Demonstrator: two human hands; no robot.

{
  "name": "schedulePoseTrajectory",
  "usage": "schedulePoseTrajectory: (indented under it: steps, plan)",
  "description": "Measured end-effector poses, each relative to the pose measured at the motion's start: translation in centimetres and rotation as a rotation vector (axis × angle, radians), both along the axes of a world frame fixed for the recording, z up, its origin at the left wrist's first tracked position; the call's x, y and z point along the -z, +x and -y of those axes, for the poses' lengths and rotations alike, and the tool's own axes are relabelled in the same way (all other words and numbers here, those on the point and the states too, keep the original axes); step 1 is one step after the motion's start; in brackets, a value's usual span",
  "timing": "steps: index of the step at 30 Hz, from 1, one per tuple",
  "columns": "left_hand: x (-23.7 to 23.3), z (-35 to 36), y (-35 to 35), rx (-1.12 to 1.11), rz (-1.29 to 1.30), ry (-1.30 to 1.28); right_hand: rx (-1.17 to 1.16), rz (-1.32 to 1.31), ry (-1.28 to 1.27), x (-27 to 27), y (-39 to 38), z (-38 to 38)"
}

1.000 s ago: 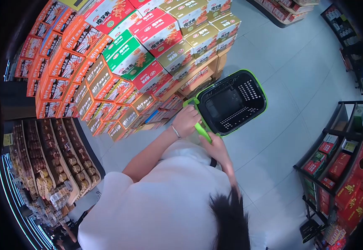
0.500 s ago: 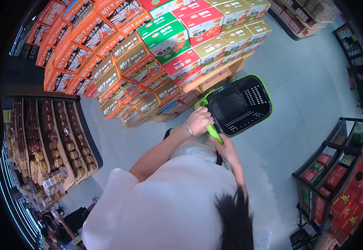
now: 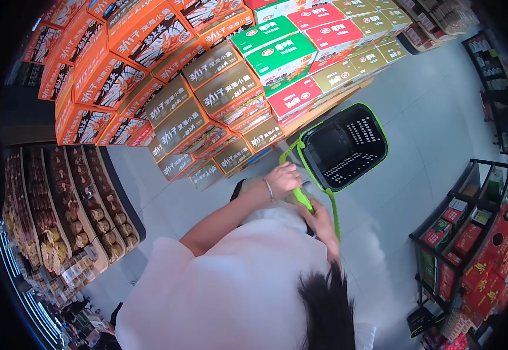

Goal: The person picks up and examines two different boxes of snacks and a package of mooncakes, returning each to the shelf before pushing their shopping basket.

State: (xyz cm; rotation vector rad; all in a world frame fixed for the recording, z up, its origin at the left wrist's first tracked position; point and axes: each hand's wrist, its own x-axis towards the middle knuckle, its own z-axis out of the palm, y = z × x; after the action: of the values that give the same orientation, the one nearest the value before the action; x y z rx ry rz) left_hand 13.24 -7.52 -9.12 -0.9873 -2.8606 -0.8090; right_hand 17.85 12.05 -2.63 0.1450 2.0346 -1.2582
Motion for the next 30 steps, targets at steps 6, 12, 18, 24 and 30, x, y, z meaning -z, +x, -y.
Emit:
schedulePoseTrajectory:
  steps: [6,12,18,24,30]
  plan:
    - [-1.4,0.6,0.6,0.141,0.182,-0.144,-0.036,-0.074,0.024,0.6,1.7,-0.2]
    - [-2.8,-0.3,-0.1,0.164,0.234,-0.151,-0.109,0.015,0.044,-0.6,0.7,-1.5]
    - [-1.8,-1.9,0.6,0.031,0.14,0.018,-0.105,0.175,-0.067,-1.0,-0.5,-3.2]
    - [-2.7,-2.1,1.6,-0.159,-0.099,0.023,-0.159,0.28,-0.21,-1.4,-1.8,-3.1]
    - [-3.4,-1.1,2.7,-0.327,-0.046,-0.052,-0.272,0.277,-0.275,-0.9,-3.0,-4.6]
